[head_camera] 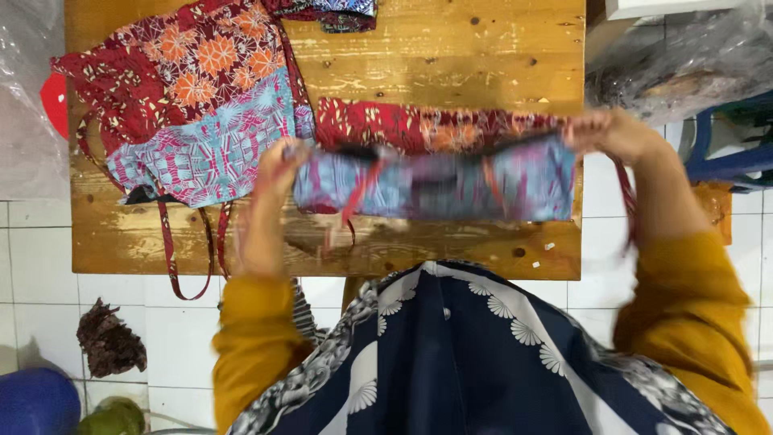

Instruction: The person folds several patterned fabric items on a wooden table. They smooth each piece, fold it in half, then roll it tightly into a compact bundle. The finished bundles are stacked on the table.

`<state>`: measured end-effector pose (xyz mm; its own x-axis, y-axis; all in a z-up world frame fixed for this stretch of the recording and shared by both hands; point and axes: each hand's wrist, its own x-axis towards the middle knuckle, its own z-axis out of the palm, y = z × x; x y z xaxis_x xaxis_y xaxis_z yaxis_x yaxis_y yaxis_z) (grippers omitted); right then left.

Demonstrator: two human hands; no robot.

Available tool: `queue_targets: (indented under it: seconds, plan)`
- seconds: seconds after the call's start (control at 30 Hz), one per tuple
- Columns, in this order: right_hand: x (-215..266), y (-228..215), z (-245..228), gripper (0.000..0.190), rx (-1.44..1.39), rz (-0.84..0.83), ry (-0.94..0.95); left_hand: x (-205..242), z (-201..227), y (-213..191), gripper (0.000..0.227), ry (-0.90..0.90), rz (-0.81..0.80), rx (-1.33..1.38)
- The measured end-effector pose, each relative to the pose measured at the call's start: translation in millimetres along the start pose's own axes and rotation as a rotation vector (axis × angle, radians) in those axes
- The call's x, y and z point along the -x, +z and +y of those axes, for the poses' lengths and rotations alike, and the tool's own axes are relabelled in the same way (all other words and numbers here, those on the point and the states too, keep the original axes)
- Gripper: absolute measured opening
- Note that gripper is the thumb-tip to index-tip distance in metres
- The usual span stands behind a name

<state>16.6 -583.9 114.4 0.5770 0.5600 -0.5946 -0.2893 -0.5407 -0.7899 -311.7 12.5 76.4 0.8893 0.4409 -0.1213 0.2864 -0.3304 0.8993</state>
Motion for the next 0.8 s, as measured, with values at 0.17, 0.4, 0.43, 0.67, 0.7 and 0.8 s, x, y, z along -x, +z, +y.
queue_targets:
  seconds: [0.17,0.4,0.43,0.67,0.7,0.8]
  plan:
    - [-22,2,65,0.043,-0.755,0.194,-0.082,-26,-67,53,0.032,-0.341,0.132,0.312]
    - [-2,26,134,0.074,-0.449,0.309,-0.275,5,-79,64,0.027,-0.125,0.072,0.186]
    - [-3,32,128,0.086,-0.279,0.319,-0.317,1,-69,65,0.028,-0.137,0.097,0.092]
    - [20,57,76,0.067,0.240,0.628,-0.233,1,-24,80,0.034,0.014,0.273,-0.279]
    - [23,56,73,0.066,0.173,0.591,-0.197,4,-24,81,0.034,0.032,0.284,-0.342]
    - [21,37,67,0.066,-0.019,0.478,-0.098,0,-25,82,0.033,-0.069,0.321,-0.356]
